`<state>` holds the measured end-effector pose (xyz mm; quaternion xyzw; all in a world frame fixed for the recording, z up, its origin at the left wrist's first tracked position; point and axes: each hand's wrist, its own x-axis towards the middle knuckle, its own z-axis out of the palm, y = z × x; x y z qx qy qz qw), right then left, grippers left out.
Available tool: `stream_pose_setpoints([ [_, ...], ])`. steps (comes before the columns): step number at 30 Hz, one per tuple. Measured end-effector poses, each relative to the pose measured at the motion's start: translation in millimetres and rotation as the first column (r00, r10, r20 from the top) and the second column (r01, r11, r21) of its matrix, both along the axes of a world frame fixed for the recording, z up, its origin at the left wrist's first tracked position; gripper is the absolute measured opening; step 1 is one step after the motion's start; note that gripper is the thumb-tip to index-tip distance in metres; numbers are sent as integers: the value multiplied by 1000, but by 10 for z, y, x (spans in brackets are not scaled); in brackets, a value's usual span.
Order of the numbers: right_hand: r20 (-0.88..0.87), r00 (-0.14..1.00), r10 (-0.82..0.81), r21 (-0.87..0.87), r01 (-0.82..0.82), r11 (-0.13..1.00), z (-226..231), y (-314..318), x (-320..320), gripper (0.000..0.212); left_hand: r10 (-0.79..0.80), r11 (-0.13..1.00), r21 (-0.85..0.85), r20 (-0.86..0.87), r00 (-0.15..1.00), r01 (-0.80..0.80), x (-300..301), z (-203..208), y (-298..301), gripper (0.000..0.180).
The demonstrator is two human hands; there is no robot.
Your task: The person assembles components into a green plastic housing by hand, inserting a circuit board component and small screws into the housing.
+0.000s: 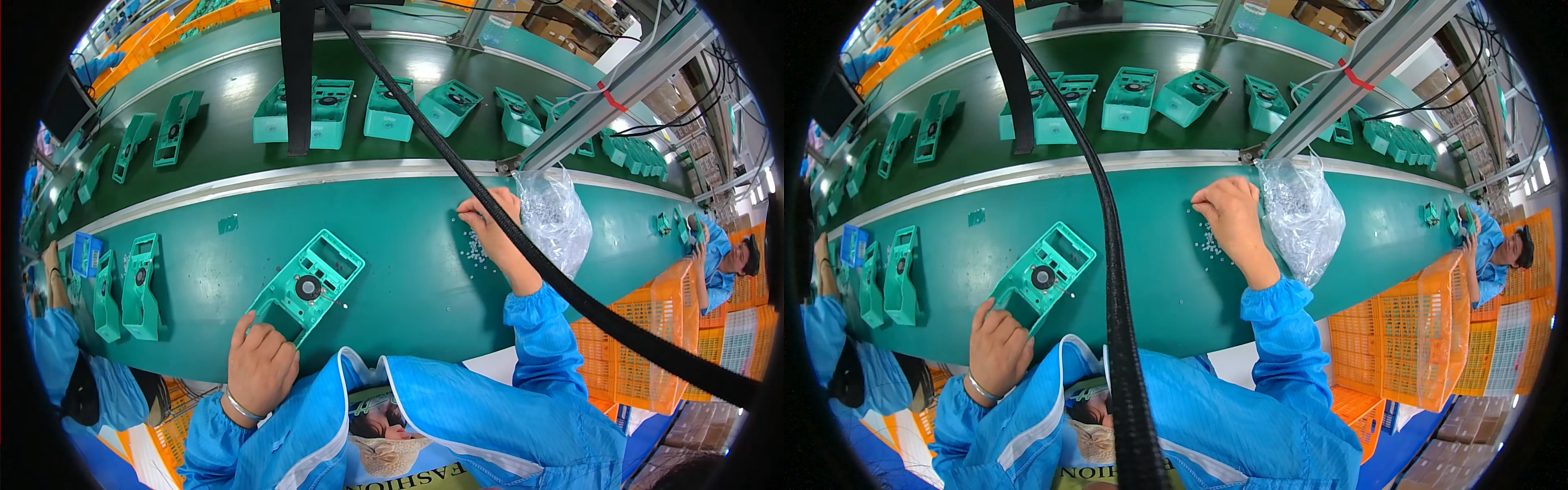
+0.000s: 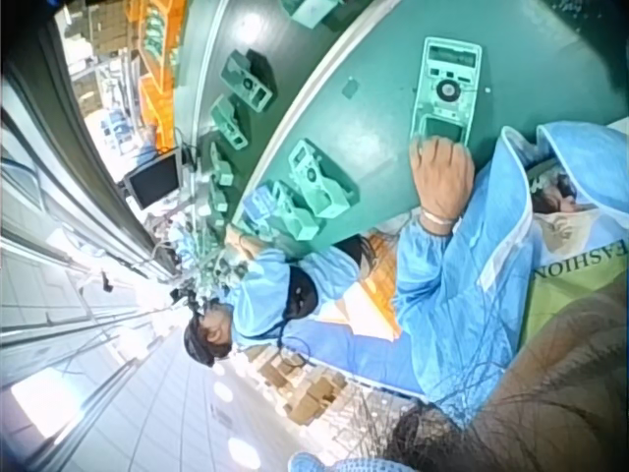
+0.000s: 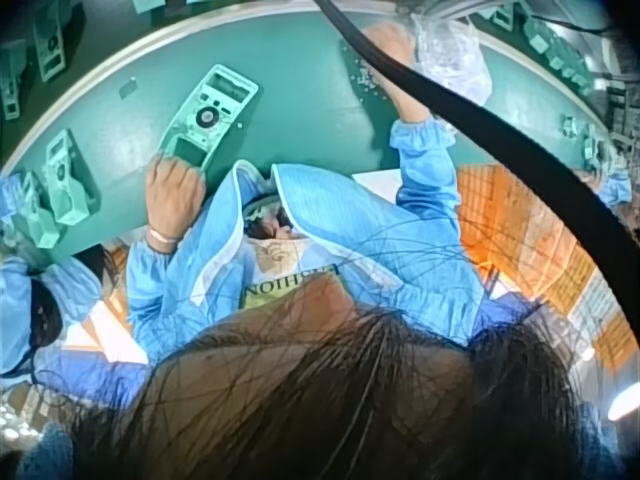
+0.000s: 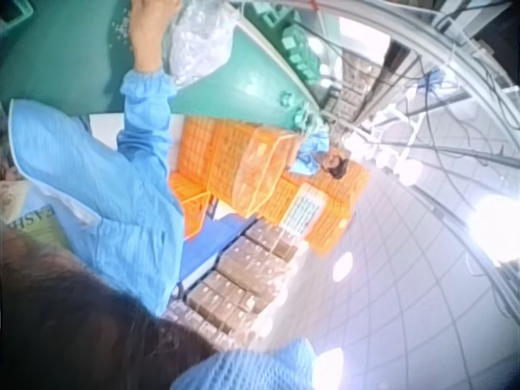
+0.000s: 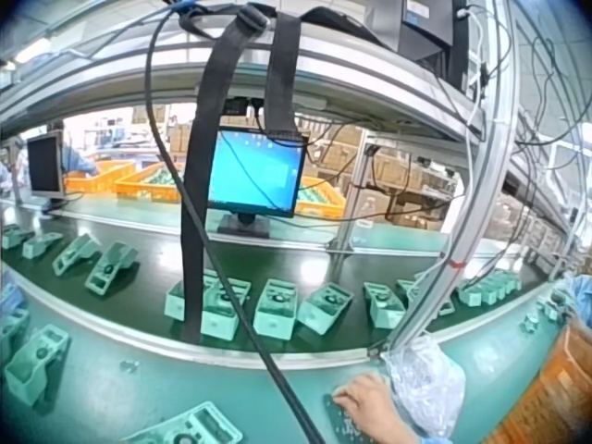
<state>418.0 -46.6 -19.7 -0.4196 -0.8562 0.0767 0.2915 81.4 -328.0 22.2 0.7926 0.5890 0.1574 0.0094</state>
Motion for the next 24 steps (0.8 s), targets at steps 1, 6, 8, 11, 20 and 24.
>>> stream_pose_setpoints([
  [1,1,1000,0,-1,0,1000,6,-8,-3,10,0,1000,3,-1,1000,0,1,0,2,15],
  [6,94,993,68,173,-83,981,24,-48,-56,11,-12,1000,12,10,1000,12,-18,-4,5,18],
  [8,94,992,86,195,-103,975,50,-61,-84,11,-13,1000,20,9,1000,13,-26,-10,-3,18],
  [11,130,985,110,236,-138,962,135,-103,-160,12,-11,1000,11,10,1000,11,-50,4,-33,17],
  [20,144,973,180,203,-207,957,304,-213,-328,17,-55,998,-9,38,998,55,-158,-1,30,16],
  [24,-103,828,551,-137,-560,817,510,-523,-894,17,-94,995,-19,63,994,95,-201,25,36,16],
])
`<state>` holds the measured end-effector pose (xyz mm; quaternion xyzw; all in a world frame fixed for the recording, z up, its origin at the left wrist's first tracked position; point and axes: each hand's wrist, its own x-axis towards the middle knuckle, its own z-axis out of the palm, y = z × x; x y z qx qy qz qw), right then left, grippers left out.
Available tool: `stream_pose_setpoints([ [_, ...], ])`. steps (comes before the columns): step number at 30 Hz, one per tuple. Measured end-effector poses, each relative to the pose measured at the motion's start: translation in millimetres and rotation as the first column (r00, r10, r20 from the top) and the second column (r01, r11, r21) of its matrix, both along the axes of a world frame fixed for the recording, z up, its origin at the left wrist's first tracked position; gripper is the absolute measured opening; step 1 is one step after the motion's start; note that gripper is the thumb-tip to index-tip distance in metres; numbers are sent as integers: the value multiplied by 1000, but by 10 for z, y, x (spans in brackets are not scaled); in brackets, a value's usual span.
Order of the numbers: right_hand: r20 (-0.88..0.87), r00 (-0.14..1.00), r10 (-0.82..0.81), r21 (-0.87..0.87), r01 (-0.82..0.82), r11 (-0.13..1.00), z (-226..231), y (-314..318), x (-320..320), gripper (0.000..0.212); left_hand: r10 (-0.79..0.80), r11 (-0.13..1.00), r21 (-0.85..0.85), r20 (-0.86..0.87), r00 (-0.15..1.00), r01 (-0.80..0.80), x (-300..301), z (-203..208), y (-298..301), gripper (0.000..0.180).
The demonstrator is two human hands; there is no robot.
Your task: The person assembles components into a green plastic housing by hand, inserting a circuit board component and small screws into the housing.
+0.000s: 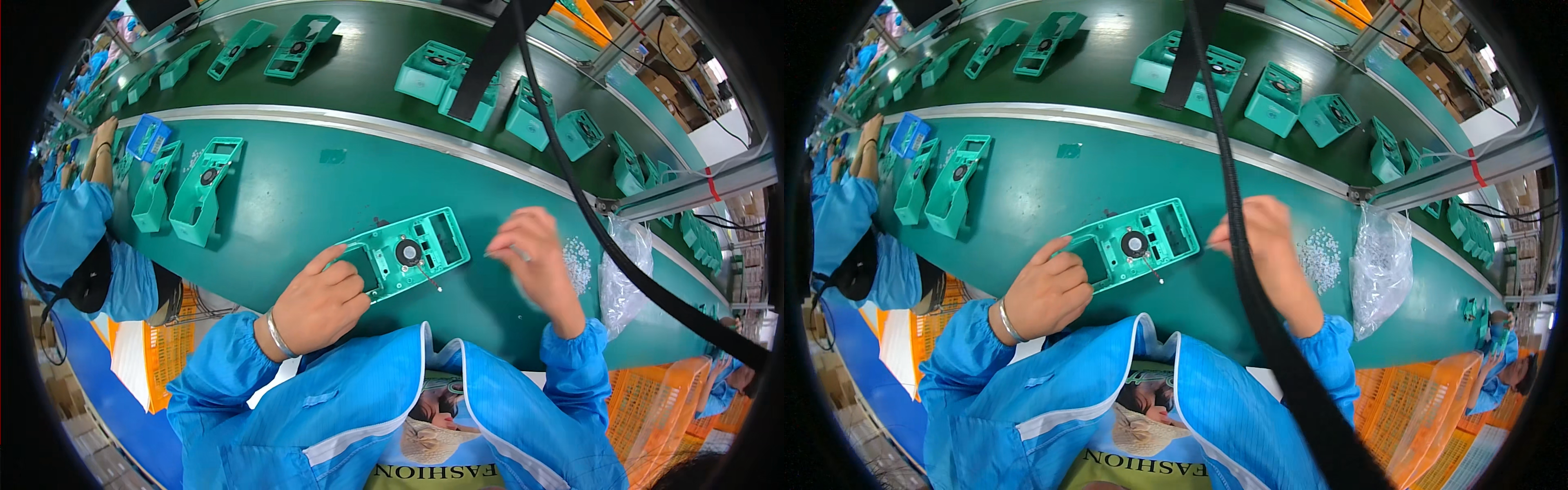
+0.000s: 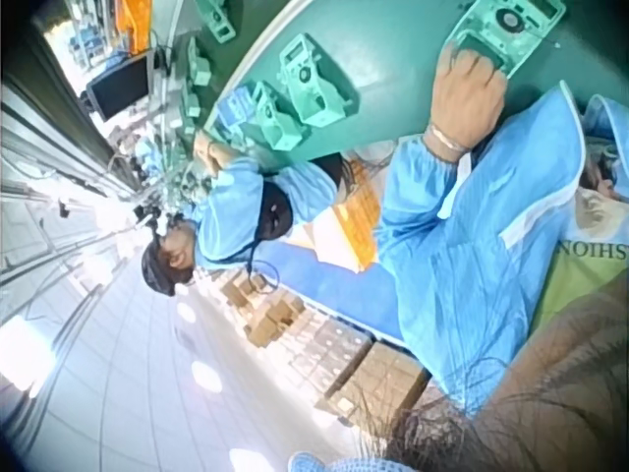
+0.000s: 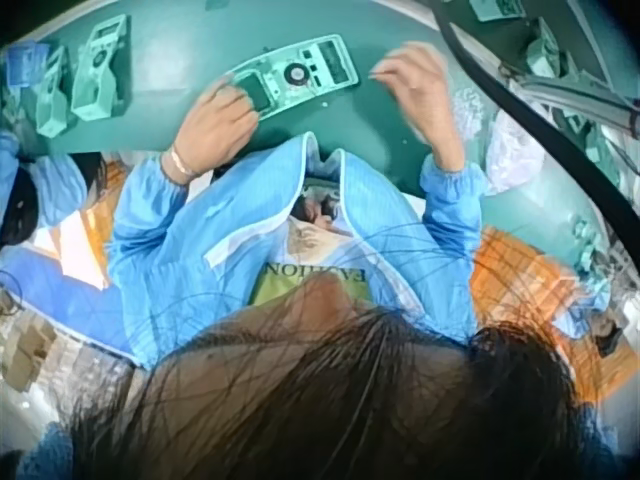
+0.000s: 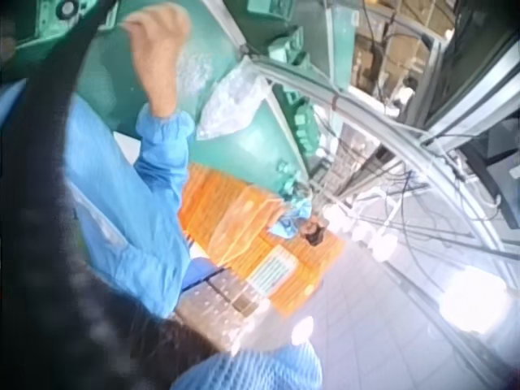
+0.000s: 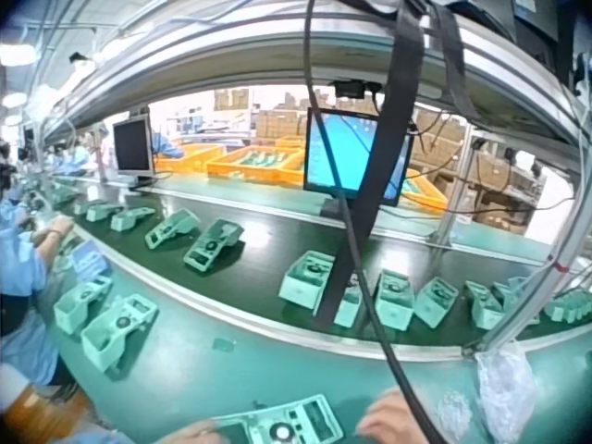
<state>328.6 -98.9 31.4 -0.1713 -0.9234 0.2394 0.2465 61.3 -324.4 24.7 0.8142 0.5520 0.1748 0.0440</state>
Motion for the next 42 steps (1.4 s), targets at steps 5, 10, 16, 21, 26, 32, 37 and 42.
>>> stream_pose_setpoints([
  [5,-16,945,328,-92,-328,940,-59,-294,-603,17,-29,1000,5,26,999,29,-51,10,39,15],
  [10,38,930,366,-62,-363,930,-121,-351,-726,15,-36,998,51,59,998,33,-59,-18,47,12],
  [16,78,931,356,-27,-355,935,-77,-378,-734,13,-25,999,48,58,998,22,-55,-21,44,8],
  [21,103,940,326,77,-334,939,-31,-433,-728,12,-36,999,36,33,999,35,-61,-63,35,15],
  [26,162,931,326,141,-349,926,47,-415,-772,9,-28,998,54,19,999,27,-35,-27,43,6],
  [32,155,922,355,-206,-321,924,-92,-280,-726,7,-27,999,26,27,999,27,-48,-68,27,14],
  [37,180,918,354,-182,-323,929,-108,-288,-767,5,-26,999,35,23,999,25,-57,-72,48,14],
  [42,210,920,332,-106,-316,943,-54,-328,-783,4,-25,999,42,4,1000,25,-39,-48,31,14],
])
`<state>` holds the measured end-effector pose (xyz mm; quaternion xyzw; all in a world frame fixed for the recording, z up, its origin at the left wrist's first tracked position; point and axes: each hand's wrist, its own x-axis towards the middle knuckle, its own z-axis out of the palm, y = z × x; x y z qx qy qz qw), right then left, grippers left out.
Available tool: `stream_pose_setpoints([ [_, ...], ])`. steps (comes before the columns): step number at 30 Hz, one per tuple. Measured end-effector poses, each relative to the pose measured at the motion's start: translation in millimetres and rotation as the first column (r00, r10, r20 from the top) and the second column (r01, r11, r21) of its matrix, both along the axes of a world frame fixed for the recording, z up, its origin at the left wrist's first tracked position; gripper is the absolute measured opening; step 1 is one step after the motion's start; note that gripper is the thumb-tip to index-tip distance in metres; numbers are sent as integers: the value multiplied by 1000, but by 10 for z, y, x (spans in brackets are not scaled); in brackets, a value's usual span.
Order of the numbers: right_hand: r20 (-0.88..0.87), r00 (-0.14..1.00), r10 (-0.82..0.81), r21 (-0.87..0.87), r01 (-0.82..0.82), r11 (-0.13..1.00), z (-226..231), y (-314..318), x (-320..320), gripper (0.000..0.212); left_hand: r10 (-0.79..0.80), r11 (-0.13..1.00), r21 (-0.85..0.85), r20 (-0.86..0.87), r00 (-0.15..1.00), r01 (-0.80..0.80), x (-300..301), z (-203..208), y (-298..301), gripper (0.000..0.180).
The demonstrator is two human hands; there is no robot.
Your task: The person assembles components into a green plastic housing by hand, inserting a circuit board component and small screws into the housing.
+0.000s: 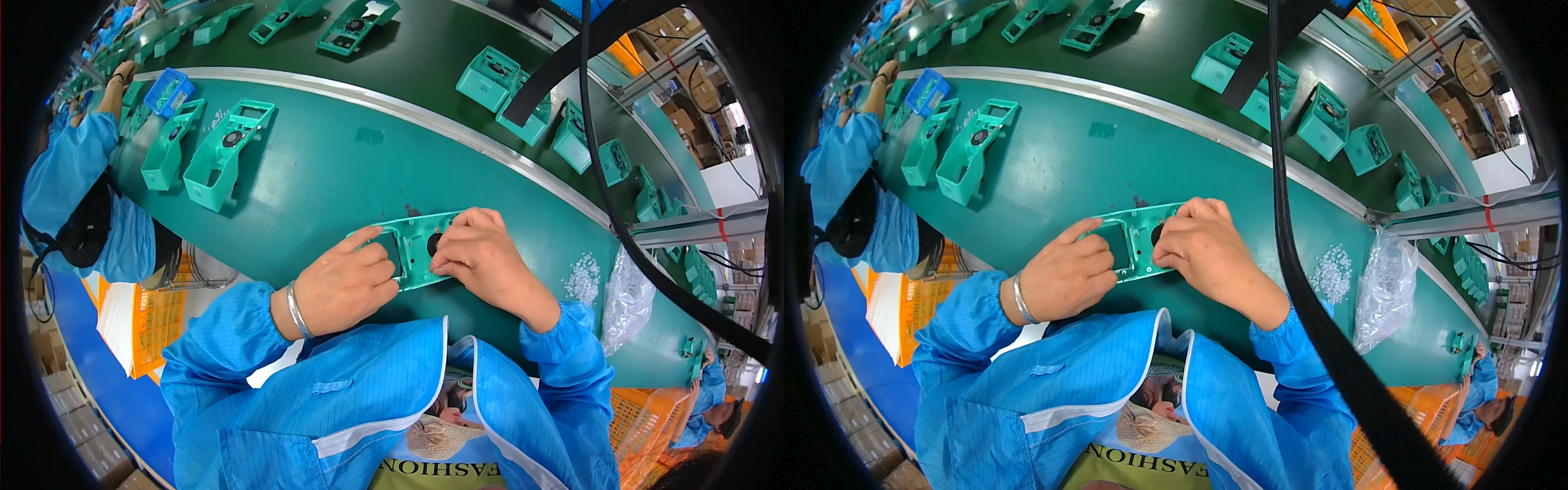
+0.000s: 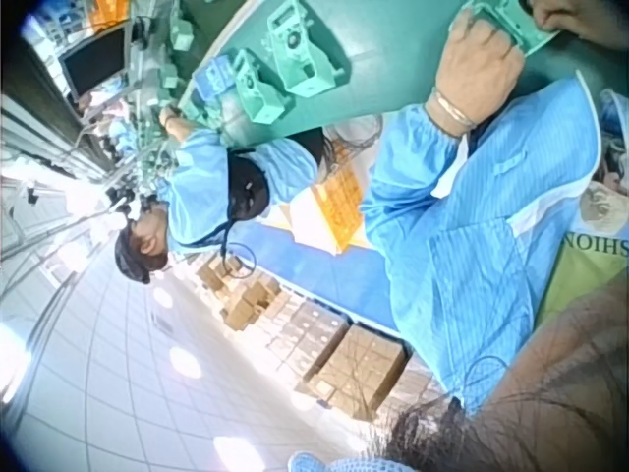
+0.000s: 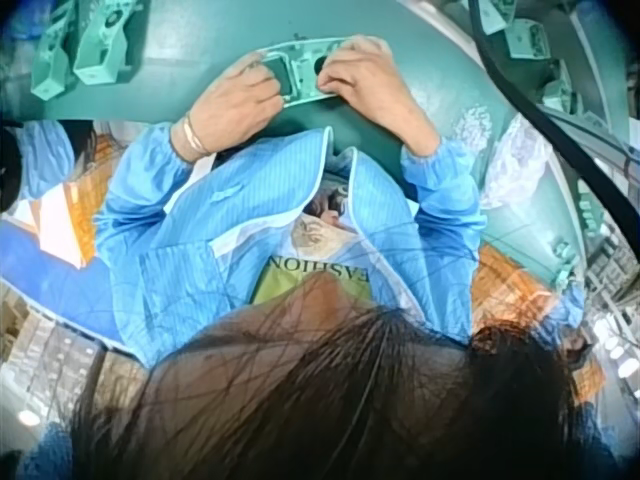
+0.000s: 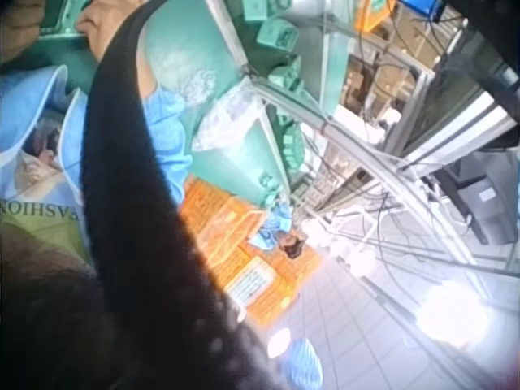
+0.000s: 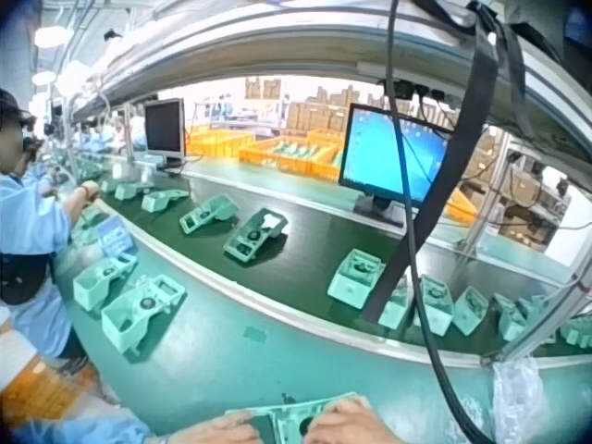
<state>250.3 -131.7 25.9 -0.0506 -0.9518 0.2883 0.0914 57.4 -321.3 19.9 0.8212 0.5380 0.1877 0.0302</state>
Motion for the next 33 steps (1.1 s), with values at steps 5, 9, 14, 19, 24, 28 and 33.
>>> stream_pose_setpoints([
  [5,-147,974,-172,-110,156,982,15,11,115,10,14,999,41,-83,996,-11,-87,-8,28,13],
  [9,-145,931,-335,-150,314,938,-35,-12,443,14,201,977,98,-100,974,-192,-424,45,227,12],
  [14,-170,971,-167,-101,151,983,-401,-253,550,14,475,861,284,-152,867,-422,-975,-2,1146,13],
  [19,-221,959,-177,-46,171,984,-504,-263,488,12,558,823,230,-159,814,-520,-1260,-306,2286,16],
  [24,-207,962,-180,-59,172,983,-492,-284,479,12,495,780,431,20,869,-454,-1179,-491,2701,21],
  [28,-206,957,-203,-55,195,979,-506,-284,520,13,591,702,387,152,792,-598,-1404,-288,2796,17],
  [33,-209,962,-173,-56,165,985,-511,-290,456,17,933,264,225,188,307,-938,-2484,-298,2646,20],
])
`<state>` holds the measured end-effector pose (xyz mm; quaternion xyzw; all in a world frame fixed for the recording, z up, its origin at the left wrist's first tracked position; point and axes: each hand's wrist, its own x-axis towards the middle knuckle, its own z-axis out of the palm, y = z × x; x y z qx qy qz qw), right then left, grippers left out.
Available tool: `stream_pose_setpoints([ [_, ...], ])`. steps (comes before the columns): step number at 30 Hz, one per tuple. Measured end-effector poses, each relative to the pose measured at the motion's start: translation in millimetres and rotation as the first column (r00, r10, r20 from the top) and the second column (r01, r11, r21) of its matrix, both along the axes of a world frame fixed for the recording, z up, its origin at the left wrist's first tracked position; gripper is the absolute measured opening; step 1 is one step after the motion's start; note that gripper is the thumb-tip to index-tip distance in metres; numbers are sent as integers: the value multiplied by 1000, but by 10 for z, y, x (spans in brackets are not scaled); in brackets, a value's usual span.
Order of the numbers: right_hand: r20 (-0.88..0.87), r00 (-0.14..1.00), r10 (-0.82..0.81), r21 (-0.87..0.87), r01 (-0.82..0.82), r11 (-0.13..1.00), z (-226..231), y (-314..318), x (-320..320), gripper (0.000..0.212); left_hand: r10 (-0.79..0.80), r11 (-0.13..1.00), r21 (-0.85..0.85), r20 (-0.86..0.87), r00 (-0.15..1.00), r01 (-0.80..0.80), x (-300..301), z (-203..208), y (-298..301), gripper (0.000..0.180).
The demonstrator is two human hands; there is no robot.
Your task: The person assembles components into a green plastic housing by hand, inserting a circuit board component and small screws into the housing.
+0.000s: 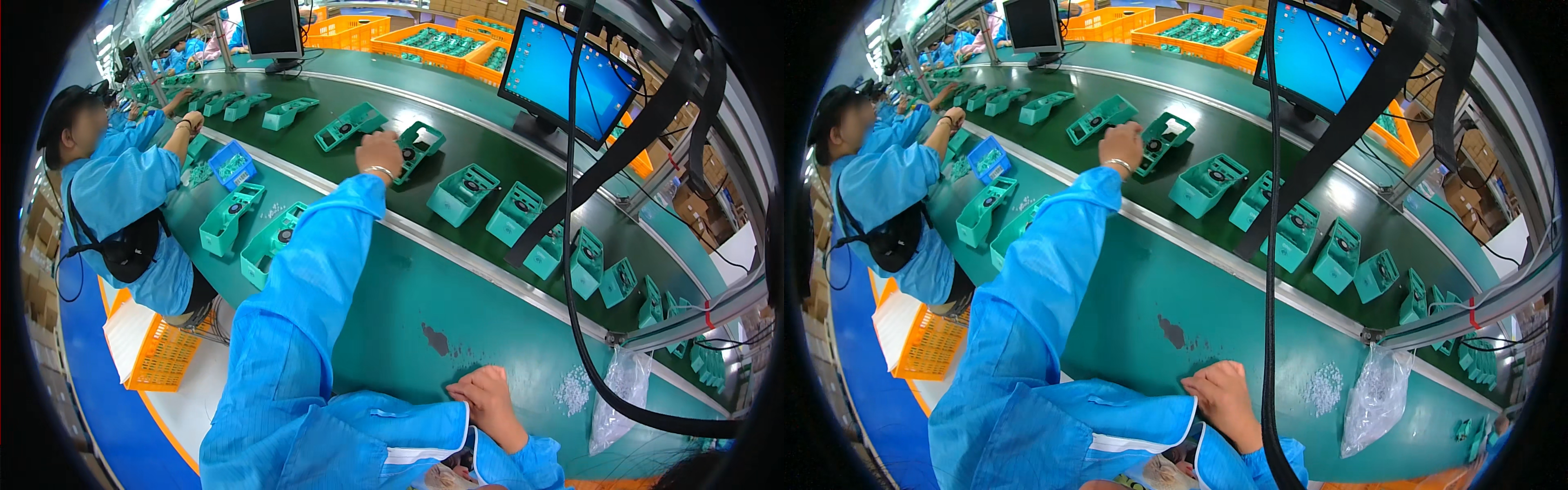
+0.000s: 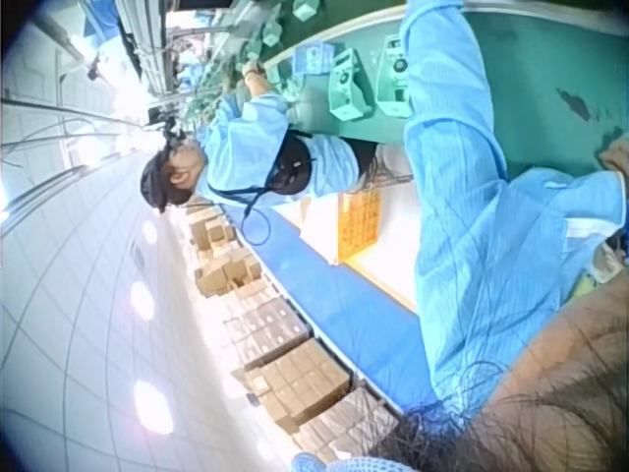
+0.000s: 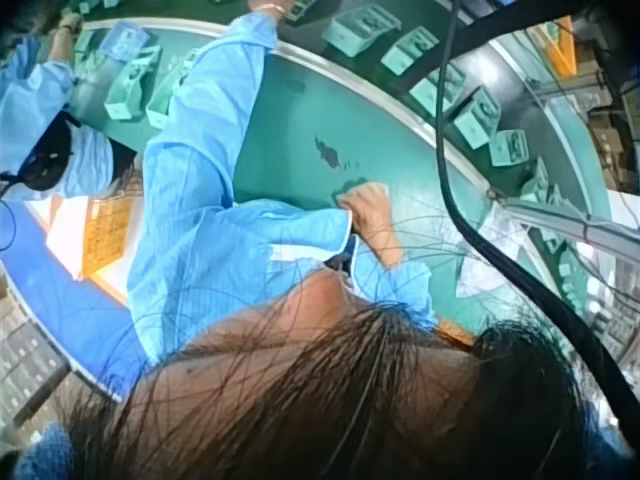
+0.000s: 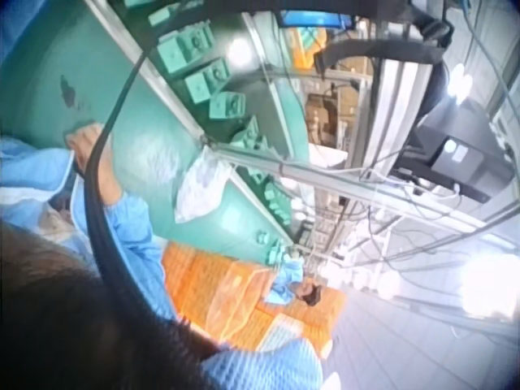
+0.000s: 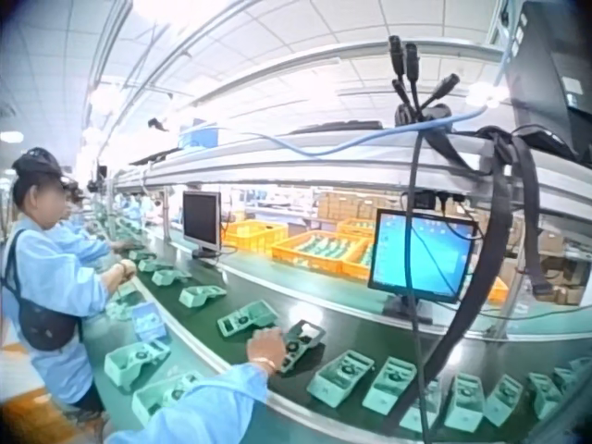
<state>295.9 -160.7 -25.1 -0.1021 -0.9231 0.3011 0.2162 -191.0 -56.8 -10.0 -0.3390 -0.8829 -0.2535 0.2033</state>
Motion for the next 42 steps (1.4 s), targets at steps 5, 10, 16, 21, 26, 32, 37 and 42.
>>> stream_pose_setpoints([
  [5,-12,1000,13,3,-12,1000,-55,18,4,23,185,974,-119,-90,979,-195,-700,-27,-210,27],
  [10,23,1000,3,19,-3,1000,-72,30,20,24,326,885,-349,-10,945,-309,-962,-93,-408,39],
  [16,18,1000,-20,10,20,1000,-1,20,3,21,230,885,-387,-119,966,-258,-978,-157,-369,29],
  [21,3,1000,-20,39,19,999,30,-58,-88,19,241,874,-409,-102,965,-261,-1171,-247,-475,36],
  [26,-48,997,-52,68,55,996,-106,-37,-85,23,166,904,-394,-27,986,-163,-1007,24,-514,31],
  [32,-47,997,-57,97,61,993,-44,-49,-110,27,146,678,-731,234,961,75,-1035,981,-1114,59],
  [37,-52,998,-37,126,43,991,-74,-75,-156,22,2,455,-841,331,944,294,-388,1014,-2218,91],
  [42,-51,994,-92,114,98,989,35,-112,-89,19,-137,652,-707,244,960,273,257,566,-2888,99],
])
